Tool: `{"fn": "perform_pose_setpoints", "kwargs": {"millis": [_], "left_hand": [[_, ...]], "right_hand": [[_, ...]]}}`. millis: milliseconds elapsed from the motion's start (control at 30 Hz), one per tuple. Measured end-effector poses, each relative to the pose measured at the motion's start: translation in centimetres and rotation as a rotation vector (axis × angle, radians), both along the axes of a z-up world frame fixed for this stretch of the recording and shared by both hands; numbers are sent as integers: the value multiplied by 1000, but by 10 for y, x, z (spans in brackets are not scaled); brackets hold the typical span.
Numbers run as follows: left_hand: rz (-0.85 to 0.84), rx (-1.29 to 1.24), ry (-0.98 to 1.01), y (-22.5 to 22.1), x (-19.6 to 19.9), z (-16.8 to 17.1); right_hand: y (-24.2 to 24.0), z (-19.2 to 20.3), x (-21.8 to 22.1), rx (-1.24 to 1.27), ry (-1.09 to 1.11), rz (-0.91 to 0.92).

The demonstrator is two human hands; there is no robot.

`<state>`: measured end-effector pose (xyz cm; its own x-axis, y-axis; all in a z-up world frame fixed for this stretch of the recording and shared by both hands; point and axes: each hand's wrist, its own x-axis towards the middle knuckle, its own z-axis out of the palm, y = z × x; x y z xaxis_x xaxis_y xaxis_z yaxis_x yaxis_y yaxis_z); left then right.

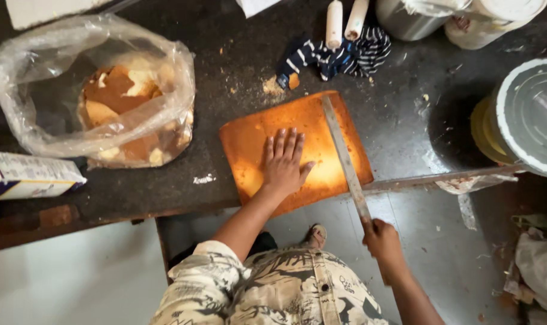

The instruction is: The person trims the edges of a rectangular cake using a long serrated knife, removing the browned outer crust from all four sides.

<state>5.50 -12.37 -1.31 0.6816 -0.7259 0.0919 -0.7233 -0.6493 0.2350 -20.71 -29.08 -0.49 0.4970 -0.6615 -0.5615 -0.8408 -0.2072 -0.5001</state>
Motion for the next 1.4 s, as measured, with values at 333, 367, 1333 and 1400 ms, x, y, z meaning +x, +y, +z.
{"fn": "perform_pose_setpoints", "kwargs": {"millis": [333, 367, 1333, 1400], "left_hand": [[34, -52, -12, -2, 0, 6], [36, -50, -16, -1, -3, 4], [188, -103, 3, 50, -12, -6], [204, -114, 10, 48, -9, -6]], "right_hand": [[-8, 17, 21, 83, 3, 93], [-11, 13, 20, 97, 5, 107], [41, -6, 87, 104, -35, 408], [42, 0, 67, 29, 29, 457]]}}
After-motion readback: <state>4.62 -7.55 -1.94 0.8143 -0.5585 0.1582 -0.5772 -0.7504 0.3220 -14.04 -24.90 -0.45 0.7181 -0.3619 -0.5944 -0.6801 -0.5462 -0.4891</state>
